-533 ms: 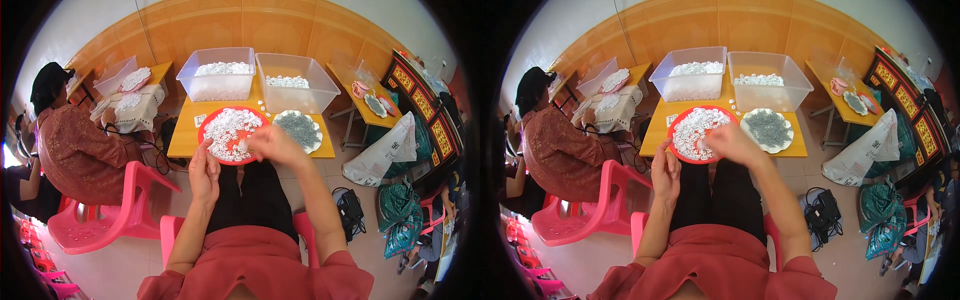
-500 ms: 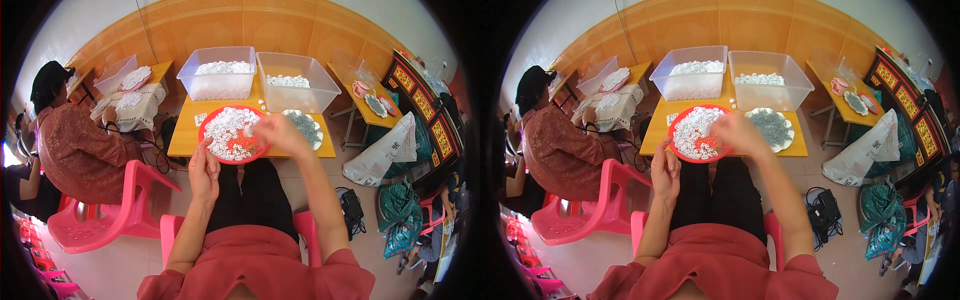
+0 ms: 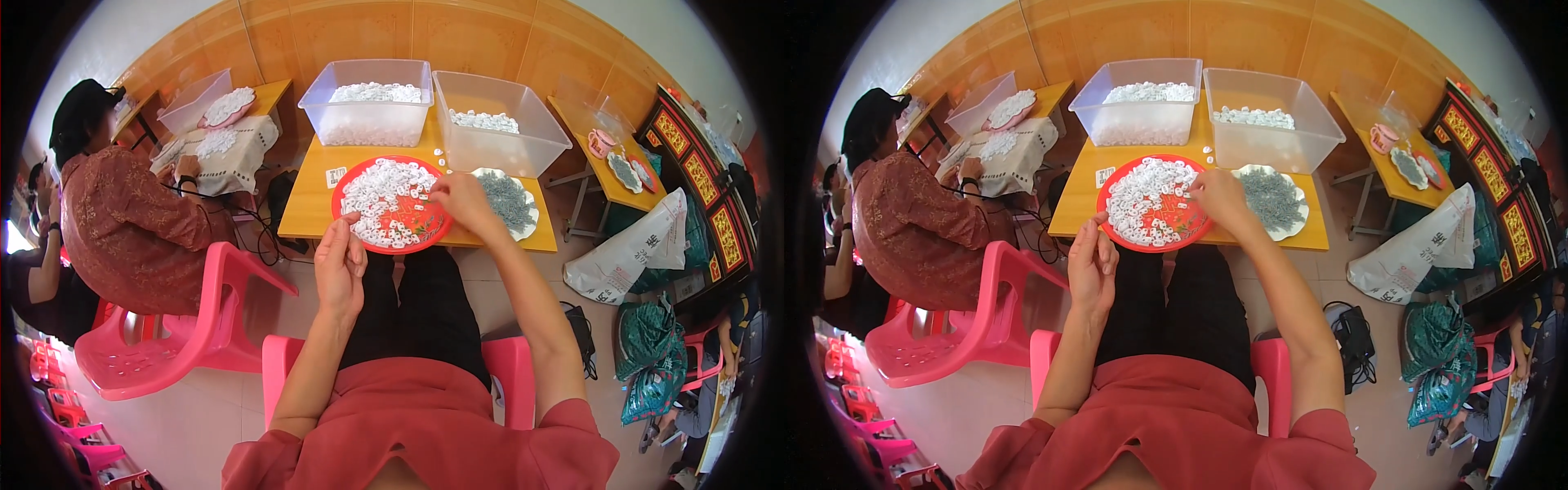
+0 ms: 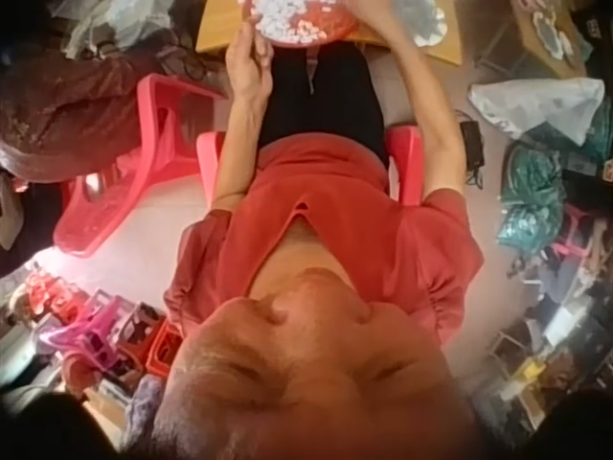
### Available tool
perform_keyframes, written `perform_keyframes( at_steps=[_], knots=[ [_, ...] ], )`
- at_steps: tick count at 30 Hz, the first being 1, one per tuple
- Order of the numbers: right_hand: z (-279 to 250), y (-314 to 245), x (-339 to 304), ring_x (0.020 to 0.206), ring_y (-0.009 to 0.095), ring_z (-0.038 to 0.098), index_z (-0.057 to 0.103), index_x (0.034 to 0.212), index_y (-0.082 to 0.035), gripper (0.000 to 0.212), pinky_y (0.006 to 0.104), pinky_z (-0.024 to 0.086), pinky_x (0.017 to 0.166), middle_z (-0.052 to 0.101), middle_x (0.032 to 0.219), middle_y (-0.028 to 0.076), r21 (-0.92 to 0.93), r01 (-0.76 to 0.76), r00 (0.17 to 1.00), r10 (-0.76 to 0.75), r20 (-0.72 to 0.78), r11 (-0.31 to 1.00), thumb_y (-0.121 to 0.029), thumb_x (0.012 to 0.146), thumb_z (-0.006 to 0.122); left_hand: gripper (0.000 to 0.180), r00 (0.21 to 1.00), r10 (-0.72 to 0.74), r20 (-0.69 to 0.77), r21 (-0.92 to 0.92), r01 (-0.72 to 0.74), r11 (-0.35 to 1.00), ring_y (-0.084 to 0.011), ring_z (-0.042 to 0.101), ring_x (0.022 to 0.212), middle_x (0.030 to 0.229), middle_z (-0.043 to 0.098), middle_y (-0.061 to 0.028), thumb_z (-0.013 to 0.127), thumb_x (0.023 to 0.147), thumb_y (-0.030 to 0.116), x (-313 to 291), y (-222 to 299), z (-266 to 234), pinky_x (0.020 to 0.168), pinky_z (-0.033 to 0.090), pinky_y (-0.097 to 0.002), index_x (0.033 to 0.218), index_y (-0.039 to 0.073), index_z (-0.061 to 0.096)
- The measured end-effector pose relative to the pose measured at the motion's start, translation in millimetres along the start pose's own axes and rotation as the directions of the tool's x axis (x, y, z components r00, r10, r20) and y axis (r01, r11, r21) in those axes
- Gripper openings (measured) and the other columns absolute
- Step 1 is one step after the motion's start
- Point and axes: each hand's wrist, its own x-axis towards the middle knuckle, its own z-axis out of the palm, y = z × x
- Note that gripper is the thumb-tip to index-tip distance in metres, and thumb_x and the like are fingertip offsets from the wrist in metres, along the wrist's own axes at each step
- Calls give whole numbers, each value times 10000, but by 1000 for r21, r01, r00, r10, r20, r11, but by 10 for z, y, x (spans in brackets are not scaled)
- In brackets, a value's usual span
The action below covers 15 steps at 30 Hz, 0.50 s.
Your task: The worker is manually inspecting and assembling small white plastic components at a workstation.
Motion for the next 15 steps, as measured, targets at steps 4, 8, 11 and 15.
perform_keyframes(
  at_steps=[4, 8, 11, 15],
  knots=[
    [319, 11, -22, 866, 379, 722, 803, 956, -56, 183, 488, 568, 787, 744, 900, 192, -91, 45, 991, -33, 129, 995, -196, 843, 773, 308, 1000, 5, 6, -45, -4, 999, -52, 379, 528, 636, 465, 27, 489, 1125, 242, 27, -34, -20, 495, 299, -205, 1229, -19, 614],
    [543, 110, 33, 870, 383, 722, 803, 966, -59, 186, 497, 567, 787, 738, 910, 197, -189, 66, 983, -31, 182, 980, -186, 833, 775, 332, 1000, -20, -3, 2, 20, 1000, -49, 359, 487, 620, 437, 35, 472, 1131, 271, 49, -66, -26, 487, 312, -212, 1266, -9, 589],
    [693, 259, 88, 874, 395, 719, 785, 938, -33, 179, 506, 566, 793, 736, 928, 207, -188, 17, 982, 19, 190, 982, -187, 857, 743, 327, 999, -29, 14, 9, 29, 1000, -52, 363, 486, 623, 448, 32, 469, 1132, 265, 77, -92, -2, 491, 316, -211, 1262, -10, 589],
    [795, 206, 104, 874, 399, 719, 751, 859, -2, 215, 510, 565, 790, 729, 916, 223, -355, 129, 985, -77, 157, 926, -202, 903, 684, 319, 999, -43, 17, 18, 42, 999, -53, 375, 490, 629, 459, 28, 475, 1129, 260, 113, -132, -41, 496, 320, -209, 1259, -9, 586]
  ],
)
